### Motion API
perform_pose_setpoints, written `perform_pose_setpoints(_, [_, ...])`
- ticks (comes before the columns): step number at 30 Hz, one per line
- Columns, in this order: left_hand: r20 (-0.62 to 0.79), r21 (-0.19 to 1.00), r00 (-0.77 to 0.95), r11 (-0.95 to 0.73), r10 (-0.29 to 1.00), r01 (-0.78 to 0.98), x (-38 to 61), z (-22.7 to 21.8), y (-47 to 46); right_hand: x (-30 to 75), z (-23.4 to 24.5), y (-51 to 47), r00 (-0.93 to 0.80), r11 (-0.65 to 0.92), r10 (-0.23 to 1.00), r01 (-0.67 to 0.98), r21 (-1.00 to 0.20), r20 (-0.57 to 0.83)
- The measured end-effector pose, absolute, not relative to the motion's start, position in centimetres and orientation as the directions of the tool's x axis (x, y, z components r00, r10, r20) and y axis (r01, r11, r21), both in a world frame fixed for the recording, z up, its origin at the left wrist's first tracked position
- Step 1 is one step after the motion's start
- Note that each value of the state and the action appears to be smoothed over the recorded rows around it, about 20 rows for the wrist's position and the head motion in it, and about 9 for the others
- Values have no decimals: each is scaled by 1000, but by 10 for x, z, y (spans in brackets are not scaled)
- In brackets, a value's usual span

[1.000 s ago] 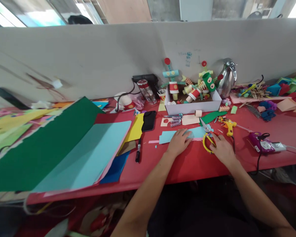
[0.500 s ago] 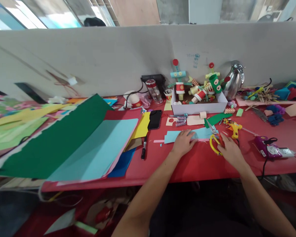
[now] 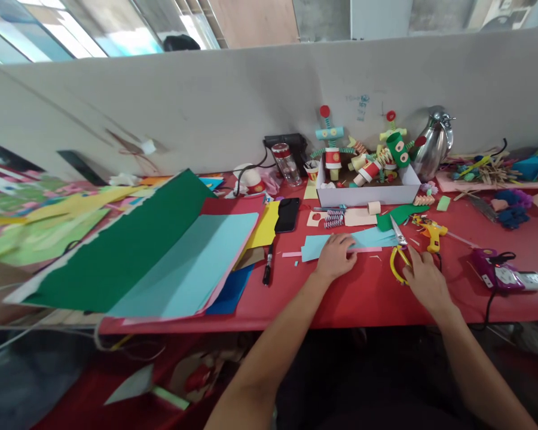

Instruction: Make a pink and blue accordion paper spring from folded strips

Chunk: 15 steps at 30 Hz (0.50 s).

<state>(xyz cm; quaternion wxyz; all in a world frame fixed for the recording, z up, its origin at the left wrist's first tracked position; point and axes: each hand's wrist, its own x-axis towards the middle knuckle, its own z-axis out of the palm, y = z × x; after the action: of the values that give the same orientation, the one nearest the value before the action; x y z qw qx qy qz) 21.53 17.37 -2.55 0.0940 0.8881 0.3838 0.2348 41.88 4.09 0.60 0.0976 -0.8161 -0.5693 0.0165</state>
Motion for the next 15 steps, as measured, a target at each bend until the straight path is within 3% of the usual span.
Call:
perform_pose_setpoints(3, [322, 362, 556, -642, 766, 675, 217, -23, 174, 418, 9, 39, 335, -318, 929, 940, -121, 159])
perform_pose_setpoints(7, [288, 337, 554, -624, 781, 705, 219, -21, 173, 408, 11, 39, 160, -136, 929, 986, -94, 332])
perform_pose_setpoints(12, [257, 256, 509, -565, 822, 784, 220, -16, 166, 386, 4, 46, -34, 143, 919, 957, -253, 392])
perform_pose_setpoints(15, [254, 279, 484, -543, 837, 792, 218, -10, 165, 375, 12, 46, -24, 181, 932, 897, -404, 362])
